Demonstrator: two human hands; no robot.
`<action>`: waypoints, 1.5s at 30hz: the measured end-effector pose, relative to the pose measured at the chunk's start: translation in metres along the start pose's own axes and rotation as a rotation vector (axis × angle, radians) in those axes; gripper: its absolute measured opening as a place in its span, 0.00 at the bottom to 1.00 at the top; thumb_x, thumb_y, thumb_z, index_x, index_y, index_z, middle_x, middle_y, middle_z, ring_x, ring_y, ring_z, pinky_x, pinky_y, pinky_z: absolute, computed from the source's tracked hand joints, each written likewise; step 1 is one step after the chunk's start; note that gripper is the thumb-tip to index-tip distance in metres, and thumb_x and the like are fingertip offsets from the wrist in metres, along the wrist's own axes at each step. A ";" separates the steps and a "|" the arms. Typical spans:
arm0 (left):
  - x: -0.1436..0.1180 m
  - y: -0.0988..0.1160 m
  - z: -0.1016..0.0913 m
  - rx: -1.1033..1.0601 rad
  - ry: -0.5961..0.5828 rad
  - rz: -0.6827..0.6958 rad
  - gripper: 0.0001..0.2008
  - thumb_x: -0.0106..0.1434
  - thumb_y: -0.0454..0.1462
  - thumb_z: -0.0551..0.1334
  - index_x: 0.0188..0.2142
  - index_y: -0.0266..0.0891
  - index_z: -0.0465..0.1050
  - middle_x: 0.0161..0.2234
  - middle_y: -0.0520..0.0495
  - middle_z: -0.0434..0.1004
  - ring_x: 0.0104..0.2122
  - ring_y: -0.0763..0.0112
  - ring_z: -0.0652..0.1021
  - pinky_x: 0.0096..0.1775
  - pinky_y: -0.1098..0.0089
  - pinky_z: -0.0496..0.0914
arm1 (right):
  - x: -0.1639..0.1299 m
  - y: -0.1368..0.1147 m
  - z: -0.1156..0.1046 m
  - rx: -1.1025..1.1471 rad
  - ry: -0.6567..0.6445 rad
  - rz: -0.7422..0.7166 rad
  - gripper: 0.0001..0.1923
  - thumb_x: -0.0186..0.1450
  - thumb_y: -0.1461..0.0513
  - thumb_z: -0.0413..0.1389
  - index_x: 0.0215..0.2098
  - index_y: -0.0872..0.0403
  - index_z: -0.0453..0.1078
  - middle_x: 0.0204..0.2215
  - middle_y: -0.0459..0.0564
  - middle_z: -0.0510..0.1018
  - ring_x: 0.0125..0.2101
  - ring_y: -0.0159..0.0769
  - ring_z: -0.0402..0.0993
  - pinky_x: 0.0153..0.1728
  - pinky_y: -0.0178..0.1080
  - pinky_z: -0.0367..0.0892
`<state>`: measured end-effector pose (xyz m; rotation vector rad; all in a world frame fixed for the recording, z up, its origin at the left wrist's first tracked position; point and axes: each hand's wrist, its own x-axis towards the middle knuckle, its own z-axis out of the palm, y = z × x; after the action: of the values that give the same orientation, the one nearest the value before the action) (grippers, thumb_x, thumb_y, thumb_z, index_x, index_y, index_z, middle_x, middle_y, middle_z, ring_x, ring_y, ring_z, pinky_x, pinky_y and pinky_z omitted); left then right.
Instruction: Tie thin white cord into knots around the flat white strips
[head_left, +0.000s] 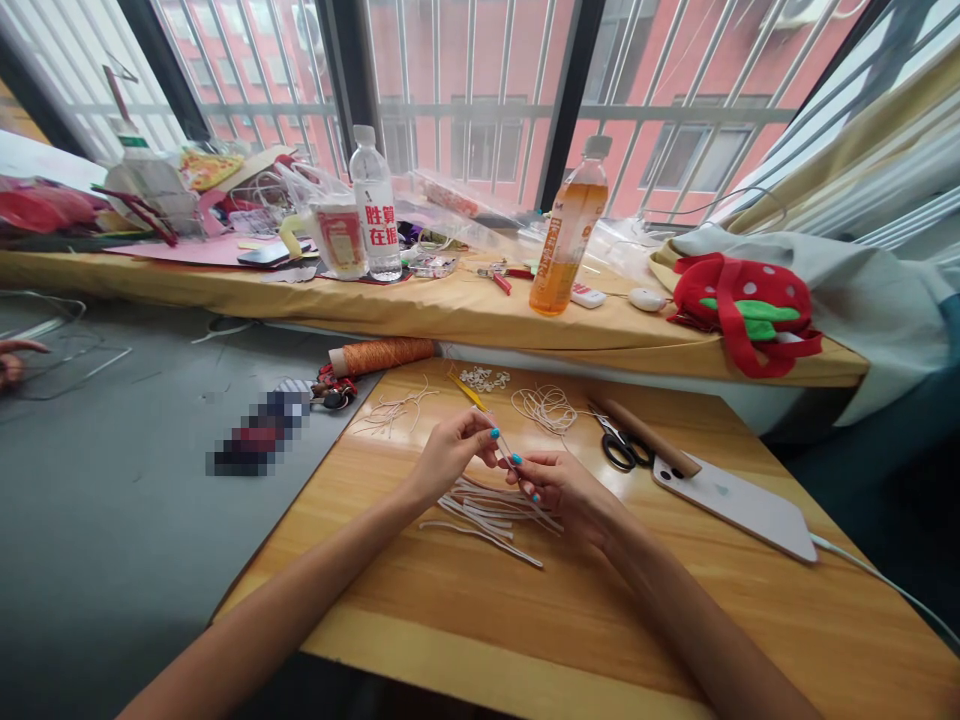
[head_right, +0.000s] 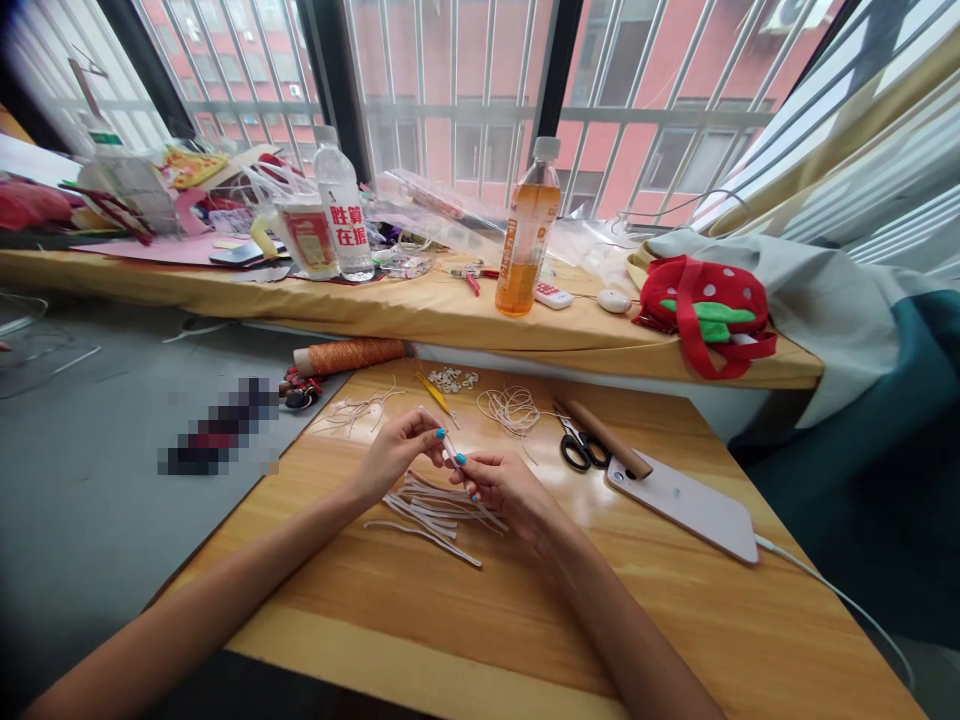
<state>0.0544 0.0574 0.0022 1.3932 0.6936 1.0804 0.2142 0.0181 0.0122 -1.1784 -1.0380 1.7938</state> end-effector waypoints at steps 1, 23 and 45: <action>0.000 0.000 0.000 0.013 -0.003 0.005 0.09 0.54 0.39 0.59 0.27 0.34 0.63 0.20 0.53 0.69 0.20 0.76 0.72 0.26 0.74 0.67 | 0.000 0.000 -0.001 0.021 -0.020 0.012 0.10 0.48 0.59 0.61 0.27 0.57 0.74 0.22 0.45 0.72 0.18 0.18 0.59 0.19 0.24 0.52; 0.000 0.010 0.002 0.243 0.009 -0.032 0.08 0.53 0.38 0.57 0.25 0.34 0.68 0.20 0.53 0.66 0.23 0.78 0.67 0.28 0.76 0.61 | -0.001 0.004 0.009 -0.408 0.287 -0.378 0.11 0.52 0.57 0.56 0.26 0.58 0.70 0.18 0.44 0.70 0.20 0.27 0.64 0.22 0.32 0.60; -0.001 0.005 -0.002 0.149 0.010 -0.024 0.11 0.53 0.40 0.58 0.30 0.33 0.72 0.20 0.51 0.68 0.24 0.76 0.68 0.29 0.75 0.63 | -0.007 -0.004 0.017 -0.326 0.221 -0.241 0.11 0.49 0.57 0.57 0.23 0.58 0.72 0.12 0.43 0.68 0.15 0.25 0.61 0.17 0.30 0.55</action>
<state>0.0519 0.0569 0.0068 1.5028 0.8094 1.0353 0.2005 0.0099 0.0224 -1.3452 -1.3096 1.3093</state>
